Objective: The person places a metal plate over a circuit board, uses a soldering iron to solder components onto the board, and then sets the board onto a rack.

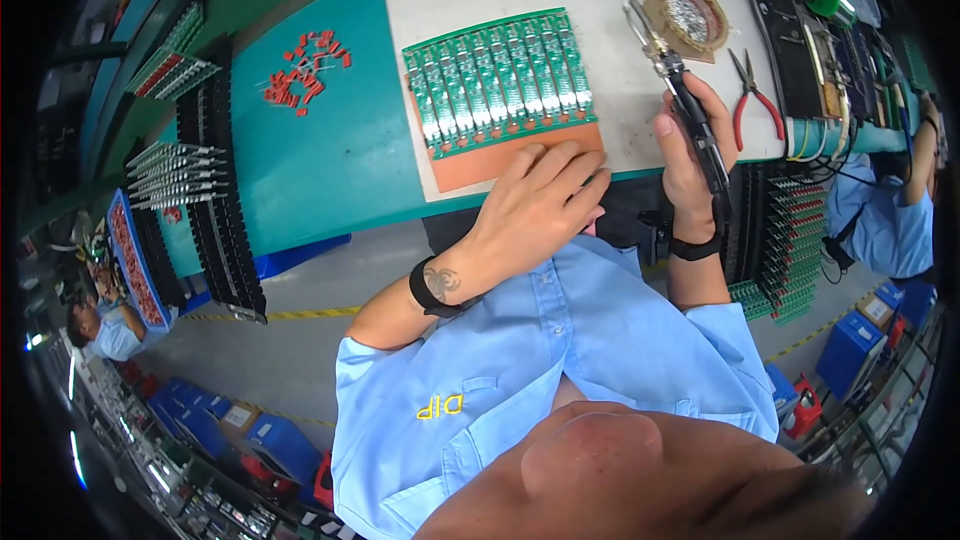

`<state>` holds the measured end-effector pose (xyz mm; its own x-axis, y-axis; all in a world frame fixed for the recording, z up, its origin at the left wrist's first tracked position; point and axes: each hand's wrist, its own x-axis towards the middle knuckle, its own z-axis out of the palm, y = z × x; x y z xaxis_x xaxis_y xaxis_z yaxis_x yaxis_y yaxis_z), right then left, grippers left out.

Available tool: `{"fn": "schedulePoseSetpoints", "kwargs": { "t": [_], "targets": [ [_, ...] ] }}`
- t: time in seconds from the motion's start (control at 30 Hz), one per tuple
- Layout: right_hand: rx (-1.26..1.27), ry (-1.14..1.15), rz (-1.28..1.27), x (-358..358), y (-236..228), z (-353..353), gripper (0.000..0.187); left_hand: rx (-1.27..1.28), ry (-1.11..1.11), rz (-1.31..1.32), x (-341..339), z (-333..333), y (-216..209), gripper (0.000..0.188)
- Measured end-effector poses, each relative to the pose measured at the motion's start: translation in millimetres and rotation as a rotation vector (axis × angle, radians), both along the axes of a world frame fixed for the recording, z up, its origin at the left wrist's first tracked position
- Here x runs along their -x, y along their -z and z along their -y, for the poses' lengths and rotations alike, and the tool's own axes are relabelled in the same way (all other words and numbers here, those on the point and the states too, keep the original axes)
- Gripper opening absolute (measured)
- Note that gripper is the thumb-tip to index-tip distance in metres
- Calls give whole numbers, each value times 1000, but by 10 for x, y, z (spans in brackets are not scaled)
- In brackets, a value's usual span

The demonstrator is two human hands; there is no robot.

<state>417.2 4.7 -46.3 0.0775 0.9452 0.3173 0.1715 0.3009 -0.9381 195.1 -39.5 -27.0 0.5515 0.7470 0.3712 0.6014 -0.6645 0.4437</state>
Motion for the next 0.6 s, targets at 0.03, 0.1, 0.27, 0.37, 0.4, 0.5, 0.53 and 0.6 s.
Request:
{"fn": "schedulePoseSetpoints", "kwargs": {
  "t": [0.03,0.1,0.27,0.37,0.4,0.5,0.53,0.6],
  "targets": [
    [-4,-11,-8,21,-2,-5,51,-25,16,-49,-29,-23,10,39],
    [-9,-18,-11,-7,-20,3,52,-34,27,-32,-61,-44,14,38],
    [-13,-78,7,17,-102,39,53,-51,-27,72,98,-18,-89,34],
    [-33,-124,42,71,-217,46,54,-53,-197,144,458,-26,-134,32],
    [-67,-225,51,104,-253,35,53,-81,-293,172,623,-56,-109,33],
    [-130,-436,77,272,-327,-14,51,-47,-583,183,1012,-212,-109,37],
    [-134,-469,106,376,-354,-42,49,-44,-594,190,1073,-258,-120,37],
    [-142,-530,166,567,-389,-91,44,9,-595,142,1177,-364,-119,41]
  ]
}}
